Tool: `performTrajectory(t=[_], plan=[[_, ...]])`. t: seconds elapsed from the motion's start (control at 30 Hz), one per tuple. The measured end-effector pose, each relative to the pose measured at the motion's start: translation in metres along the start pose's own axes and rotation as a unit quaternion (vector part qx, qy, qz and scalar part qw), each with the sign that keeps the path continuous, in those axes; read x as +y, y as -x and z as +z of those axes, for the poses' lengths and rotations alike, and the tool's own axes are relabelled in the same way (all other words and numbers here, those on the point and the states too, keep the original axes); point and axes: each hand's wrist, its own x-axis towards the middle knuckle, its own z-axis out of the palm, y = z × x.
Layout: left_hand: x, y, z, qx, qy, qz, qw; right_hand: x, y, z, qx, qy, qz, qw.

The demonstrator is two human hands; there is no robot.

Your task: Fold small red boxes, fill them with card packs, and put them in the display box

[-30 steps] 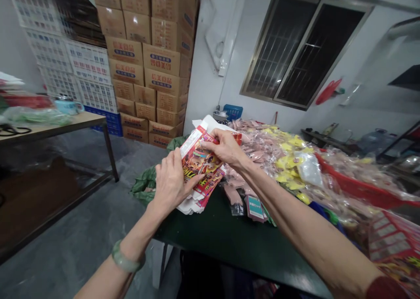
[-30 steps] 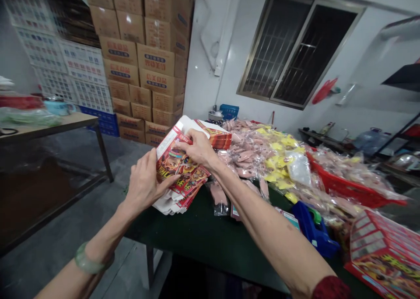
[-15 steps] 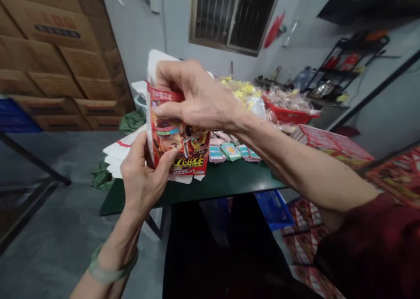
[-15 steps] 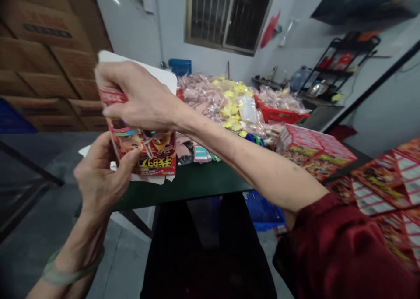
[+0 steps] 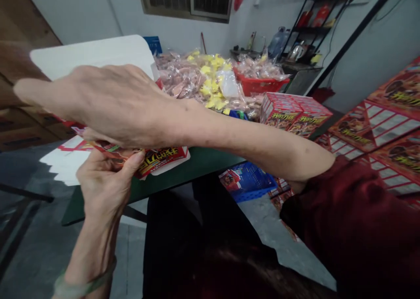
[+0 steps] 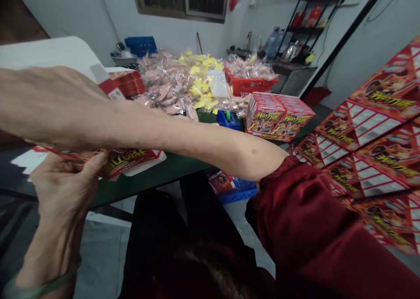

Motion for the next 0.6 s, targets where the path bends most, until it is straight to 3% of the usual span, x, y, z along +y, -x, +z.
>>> performTrajectory(t=[0.1,0.23,0.33,0.43,0.5,0.6], plan=[[-0.016,-0.001,0.011,-0.014,-0.030,-0.007,0.999,0.021,0.007,0.003,-0.073,0.185,-0.089,0.976],[-0.053,0.005,0.021,-0.104,-0.053,-0.047,0.992,0.075,0.025,0.025,-0.039,0.207,-0.102,0.972],[-0.071,0.007,0.021,-0.127,-0.061,-0.057,0.988,0.117,0.046,0.047,0.092,0.131,-0.122,0.980],[-0.078,0.010,0.017,-0.139,-0.059,-0.059,0.987,0.143,0.068,0.069,0.248,-0.001,-0.028,0.968],[-0.080,0.012,0.016,-0.148,-0.055,-0.069,0.985,0.151,0.078,0.086,0.274,-0.111,0.036,0.955],[-0.080,0.013,0.019,-0.156,-0.054,-0.079,0.983,0.154,0.083,0.111,0.290,-0.271,0.095,0.913]])
